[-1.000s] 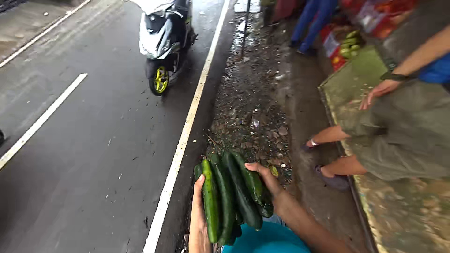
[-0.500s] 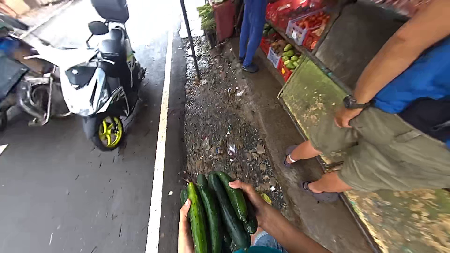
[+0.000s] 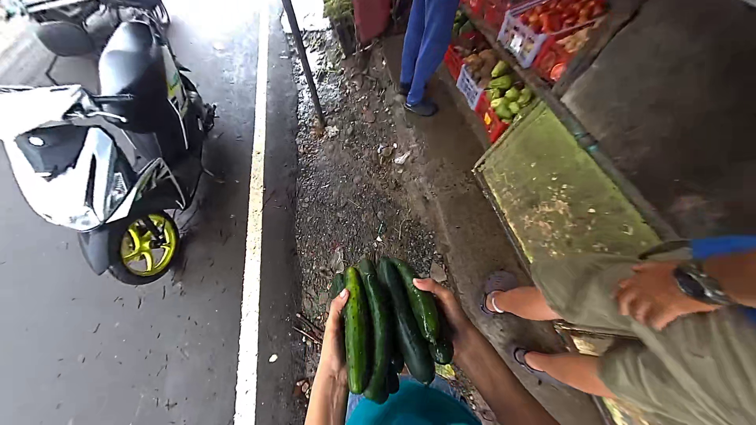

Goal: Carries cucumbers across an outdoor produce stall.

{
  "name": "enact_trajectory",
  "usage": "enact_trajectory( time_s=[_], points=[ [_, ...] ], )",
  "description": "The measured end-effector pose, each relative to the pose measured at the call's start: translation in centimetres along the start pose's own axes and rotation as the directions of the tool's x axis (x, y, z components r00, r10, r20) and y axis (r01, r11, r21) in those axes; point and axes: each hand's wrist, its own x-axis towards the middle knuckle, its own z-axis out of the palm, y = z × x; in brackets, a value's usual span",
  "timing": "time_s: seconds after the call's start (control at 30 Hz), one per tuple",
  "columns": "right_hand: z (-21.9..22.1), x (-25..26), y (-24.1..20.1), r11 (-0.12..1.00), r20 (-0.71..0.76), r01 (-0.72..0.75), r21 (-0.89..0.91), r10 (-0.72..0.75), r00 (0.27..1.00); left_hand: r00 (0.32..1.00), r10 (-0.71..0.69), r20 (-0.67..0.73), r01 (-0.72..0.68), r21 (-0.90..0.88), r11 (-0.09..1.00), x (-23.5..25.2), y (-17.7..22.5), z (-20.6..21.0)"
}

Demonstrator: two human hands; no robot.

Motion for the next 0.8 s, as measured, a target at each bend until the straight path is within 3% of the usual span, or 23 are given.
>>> enact_trajectory(
  time_s=[0.17, 0.37, 0.47, 0.63, 0.8],
  points=[
    [2.3, 12.0, -8.7, 0.989, -0.061, 0.145, -0.018, -0.146, 0.987, 0.993, -0.095, 0.07, 0.092, 0.038, 0.995, 16.1, 4.9, 3.3],
    [9.3, 28.1, -21.5, 0.923, -0.144, 0.347, -0.163, -0.371, 0.918, 0.944, -0.319, 0.078, 0.308, 0.129, 0.943, 37.5, 15.6, 8.9],
    [13.6, 35.1, -27.6, 0.921, -0.106, 0.372, -0.116, -0.383, 0.918, 0.932, -0.347, 0.108, 0.337, 0.102, 0.936, 45.9, 21.5, 12.4],
    [20.2, 44.7, -34.9, 0.934, -0.077, 0.356, -0.02, -0.356, 0.931, 0.923, -0.347, 0.167, 0.328, 0.134, 0.935, 56.0, 30.4, 16.8],
    [25.3, 56.3, -42.5, 0.962, 0.025, 0.272, 0.037, -0.273, 0.962, 0.943, -0.314, 0.106, 0.3, 0.133, 0.945, 67.4, 37.4, 19.5]
  ],
)
